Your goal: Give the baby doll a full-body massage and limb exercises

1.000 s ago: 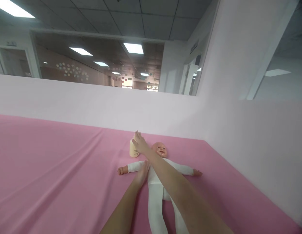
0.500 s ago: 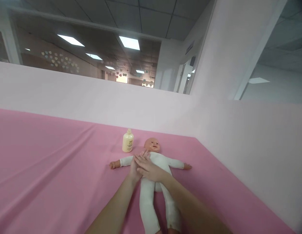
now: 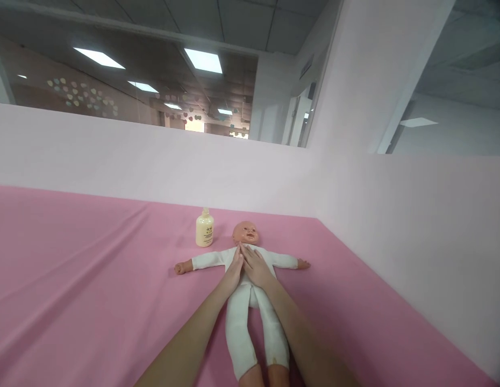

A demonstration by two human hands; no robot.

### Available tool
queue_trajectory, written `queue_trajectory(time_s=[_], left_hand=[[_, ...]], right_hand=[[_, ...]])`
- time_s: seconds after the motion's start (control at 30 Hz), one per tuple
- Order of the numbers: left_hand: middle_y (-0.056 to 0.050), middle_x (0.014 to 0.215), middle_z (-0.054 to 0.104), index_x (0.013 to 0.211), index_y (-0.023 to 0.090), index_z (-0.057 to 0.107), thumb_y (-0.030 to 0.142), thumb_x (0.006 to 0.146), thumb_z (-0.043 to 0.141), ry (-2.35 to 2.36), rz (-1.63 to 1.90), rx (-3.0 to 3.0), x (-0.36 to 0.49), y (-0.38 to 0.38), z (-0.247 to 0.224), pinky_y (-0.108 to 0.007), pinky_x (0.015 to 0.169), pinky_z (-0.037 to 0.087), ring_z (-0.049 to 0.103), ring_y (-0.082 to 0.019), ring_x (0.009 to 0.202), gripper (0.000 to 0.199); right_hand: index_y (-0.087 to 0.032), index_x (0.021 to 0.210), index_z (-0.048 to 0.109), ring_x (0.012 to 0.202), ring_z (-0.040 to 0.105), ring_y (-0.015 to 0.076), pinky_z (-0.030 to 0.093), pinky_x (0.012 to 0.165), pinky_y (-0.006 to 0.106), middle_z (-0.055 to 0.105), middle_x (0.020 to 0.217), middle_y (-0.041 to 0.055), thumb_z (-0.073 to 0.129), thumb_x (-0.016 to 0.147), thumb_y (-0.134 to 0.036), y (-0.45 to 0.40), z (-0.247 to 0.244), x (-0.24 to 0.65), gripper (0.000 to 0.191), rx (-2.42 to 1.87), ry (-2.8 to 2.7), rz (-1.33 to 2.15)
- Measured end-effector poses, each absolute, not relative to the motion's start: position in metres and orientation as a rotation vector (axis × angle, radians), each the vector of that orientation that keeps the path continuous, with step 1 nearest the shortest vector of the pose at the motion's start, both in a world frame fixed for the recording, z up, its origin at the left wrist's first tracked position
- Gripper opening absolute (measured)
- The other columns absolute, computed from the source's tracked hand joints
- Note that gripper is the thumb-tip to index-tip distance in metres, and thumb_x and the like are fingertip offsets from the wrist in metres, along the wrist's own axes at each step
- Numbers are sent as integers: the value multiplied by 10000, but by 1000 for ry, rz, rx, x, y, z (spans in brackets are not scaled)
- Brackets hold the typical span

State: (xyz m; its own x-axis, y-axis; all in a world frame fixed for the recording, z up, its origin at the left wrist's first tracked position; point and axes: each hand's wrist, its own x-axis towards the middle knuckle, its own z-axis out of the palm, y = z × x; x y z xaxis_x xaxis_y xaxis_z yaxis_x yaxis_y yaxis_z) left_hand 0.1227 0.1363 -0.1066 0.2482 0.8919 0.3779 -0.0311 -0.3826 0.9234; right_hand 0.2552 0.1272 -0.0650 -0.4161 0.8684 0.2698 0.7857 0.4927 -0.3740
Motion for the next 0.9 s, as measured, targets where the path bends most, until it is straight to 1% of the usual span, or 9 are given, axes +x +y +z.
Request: queue_trajectory(time_s=[0.1, 0.23, 0.37, 0.43, 0.5, 0.63, 0.73, 0.8, 0.9], left_hand=[[-77, 1710, 140, 1603, 222, 274, 677, 976, 350, 884, 1208, 1709, 119, 128, -106, -437, 1304, 67, 56, -235, 1586, 778], [-90, 1684, 238, 1567, 200, 379, 630, 975, 387, 943, 1105, 1892, 121, 123, -101, -461, 1301, 89, 114, -252, 1582, 731], [-46, 1652, 326, 1522, 251, 469, 559, 985, 404, 990, 1010, 2048, 121, 123, -100, -495, 1292, 99, 175, -270, 1573, 623], [-20, 1636, 361, 1516, 289, 476, 528, 995, 388, 1017, 978, 2088, 121, 123, -100, -513, 1286, 84, 186, -272, 1570, 580], [-15, 1627, 380, 1520, 301, 469, 511, 1000, 380, 1049, 958, 2110, 120, 122, -101, -519, 1281, 84, 191, -273, 1569, 568], [-47, 1622, 389, 1517, 263, 474, 494, 1007, 353, 1092, 955, 2146, 120, 125, -106, -521, 1274, 113, 216, -274, 1562, 573], [-60, 1616, 401, 1480, 242, 519, 486, 1011, 325, 1128, 988, 2148, 119, 129, -110, -531, 1270, 132, 228, -274, 1559, 563], [-64, 1607, 418, 1453, 237, 549, 503, 1011, 315, 1153, 1033, 2121, 118, 133, -112, -522, 1270, 147, 235, -272, 1557, 567], [-70, 1602, 428, 1447, 236, 551, 553, 1009, 288, 1188, 1081, 2062, 115, 137, -114, -514, 1269, 157, 237, -274, 1556, 601]], right_hand=[[-201, 1616, 248, 1562, 232, 233, 180, 1267, 478, 287, 1669, 72, 301, 1020, -283, 125, -68, 258, 604, -1480, -2261, 254], [-178, 1604, 290, 1573, 187, 270, 184, 1263, 495, 215, 1692, 62, 373, 953, -224, 117, -73, 260, 658, -1670, -2166, 201], [-157, 1607, 279, 1574, 173, 302, 203, 1249, 533, 182, 1697, 69, 367, 939, -207, 107, -78, 261, 676, -1741, -2123, 175], [-122, 1605, 275, 1571, 181, 315, 197, 1248, 548, 197, 1691, 94, 348, 947, -214, 101, -80, 261, 668, -1760, -2099, 182], [-89, 1600, 278, 1566, 194, 331, 182, 1251, 556, 217, 1683, 118, 323, 967, -243, 93, -81, 260, 653, -1775, -2071, 189], [-71, 1598, 276, 1567, 186, 338, 153, 1260, 557, 229, 1675, 144, 302, 997, -302, 74, -80, 255, 645, -1788, -2039, 191], [-75, 1595, 289, 1570, 171, 343, 134, 1261, 577, 227, 1673, 151, 335, 997, -321, 60, -79, 251, 648, -1751, -2072, 188], [-99, 1593, 304, 1571, 173, 329, 123, 1265, 579, 253, 1667, 142, 332, 1009, -328, 52, -78, 250, 628, -1657, -2148, 191], [-113, 1597, 291, 1574, 182, 283, 113, 1278, 549, 289, 1656, 139, 298, 1041, -359, 48, -77, 253, 608, -1473, -2304, 214]])
